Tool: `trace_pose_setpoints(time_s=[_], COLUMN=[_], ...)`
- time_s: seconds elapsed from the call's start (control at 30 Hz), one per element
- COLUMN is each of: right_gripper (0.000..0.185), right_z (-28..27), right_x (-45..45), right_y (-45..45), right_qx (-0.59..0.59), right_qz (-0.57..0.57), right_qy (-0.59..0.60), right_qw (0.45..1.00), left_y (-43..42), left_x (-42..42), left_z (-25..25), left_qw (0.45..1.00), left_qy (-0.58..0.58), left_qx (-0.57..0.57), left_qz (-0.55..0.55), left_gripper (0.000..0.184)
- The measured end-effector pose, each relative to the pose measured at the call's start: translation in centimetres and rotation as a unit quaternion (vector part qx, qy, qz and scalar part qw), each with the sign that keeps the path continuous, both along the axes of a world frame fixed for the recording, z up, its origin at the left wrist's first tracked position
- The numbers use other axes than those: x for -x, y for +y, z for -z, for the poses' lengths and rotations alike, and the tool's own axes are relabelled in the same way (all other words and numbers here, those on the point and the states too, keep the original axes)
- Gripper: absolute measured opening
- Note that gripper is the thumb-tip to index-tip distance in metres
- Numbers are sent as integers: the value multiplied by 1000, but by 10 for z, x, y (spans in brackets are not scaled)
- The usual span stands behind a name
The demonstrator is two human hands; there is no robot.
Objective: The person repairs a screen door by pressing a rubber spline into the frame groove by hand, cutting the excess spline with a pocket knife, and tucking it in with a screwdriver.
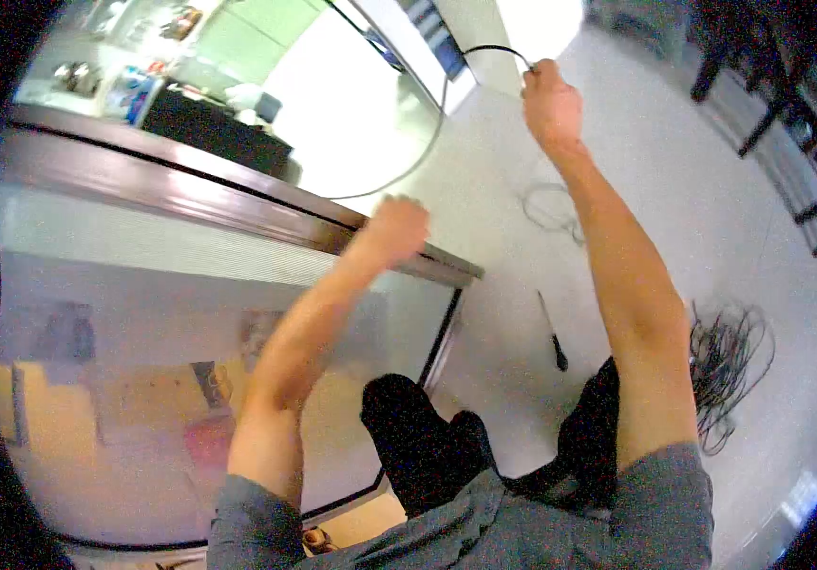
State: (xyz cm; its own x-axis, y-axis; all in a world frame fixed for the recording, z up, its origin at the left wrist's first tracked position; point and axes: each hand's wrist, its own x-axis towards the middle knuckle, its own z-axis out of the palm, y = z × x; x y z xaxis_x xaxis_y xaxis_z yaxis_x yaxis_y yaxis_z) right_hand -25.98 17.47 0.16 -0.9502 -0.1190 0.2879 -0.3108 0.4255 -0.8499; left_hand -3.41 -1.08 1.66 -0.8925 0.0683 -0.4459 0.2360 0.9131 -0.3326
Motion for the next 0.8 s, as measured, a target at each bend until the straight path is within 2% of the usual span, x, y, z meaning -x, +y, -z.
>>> trace_pose_setpoints(time_s=[0.03, 0.1, 0.13, 0.17, 0.23, 0.3, 0.37, 0.43, 0.47, 0.5, 0.53, 0.57, 0.6, 0.67, 0.7, 0.73, 0.77, 0.8], right_gripper=[25, 25, 25, 25, 22, 21, 20, 20, 20, 20, 22, 22, 21, 21, 20, 20, 20, 19], right_z=[-50, -151, -191, -234, -299, -354, -416, -494, -544, -565, -592, -624, -656, -704, -720, -735, -750, -763], right_x=[4, 4, 9, 16, 21, 46, 53, 56, 56, 60, 64, 62, 54, 47, 47, 44, 40, 38], right_y=[3, 2, -4, -7, -15, -36, -51, -66, -76, -85, -99, -109, -119, -145, -161, -178, -195, -210], right_qx=[18, 89, 96, 48, -38, -40, -10, 6, 15, 24, 29, 30, 42, 54, 53, 50, 48, 29], right_qz=[2, -34, -46, -71, -96, -144, -173, -193, -196, -200, -210, -218, -235, -252, -251, -251, -254, -260], right_qy=[4, -34, -24, -8, 47, 102, 121, 129, 117, 103, 152, 157, 137, 127, 172, 215, 214, 236], right_qw=[1000, 995, 994, 996, 994, 983, 977, 973, 974, 974, 965, 963, 961, 958, 951, 943, 942, 936], left_y=[9, 28, 36, 44, 58, 60, 62, 59, 55, 54, 47, 36, 30, 1, -12, -35, -52, -76], left_x=[-5, -10, -16, -19, -29, -45, -57, -63, -66, -67, -69, -68, -71, -78, -82, -87, -92, -97], left_z=[-18, -66, -93, -127, -174, -242, -302, -383, -429, -461, -498, -530, -581, -654, -692, -724, -757, -791], left_qw=[998, 994, 989, 989, 988, 988, 969, 967, 961, 948, 941, 932, 936, 884, 863, 840, 828, 820], left_qy=[40, 47, 58, 38, 18, 39, 121, 110, 191, 269, 289, 339, 335, 458, 500, 542, 553, 563], left_qx=[-12, -73, -128, -138, -152, -147, -215, -222, -198, -170, -176, -129, -109, -85, -73, 4, 67, 69], left_qz=[47, 64, 45, 30, -4, -39, -33, -57, -27, 2, -18, 14, -2, 44, 21, 22, -62, -77], left_gripper=[23, 23, 21, 21, 22, 23, 22, 24, 22, 21, 24, 28, 29, 24, 24, 24, 25, 28])
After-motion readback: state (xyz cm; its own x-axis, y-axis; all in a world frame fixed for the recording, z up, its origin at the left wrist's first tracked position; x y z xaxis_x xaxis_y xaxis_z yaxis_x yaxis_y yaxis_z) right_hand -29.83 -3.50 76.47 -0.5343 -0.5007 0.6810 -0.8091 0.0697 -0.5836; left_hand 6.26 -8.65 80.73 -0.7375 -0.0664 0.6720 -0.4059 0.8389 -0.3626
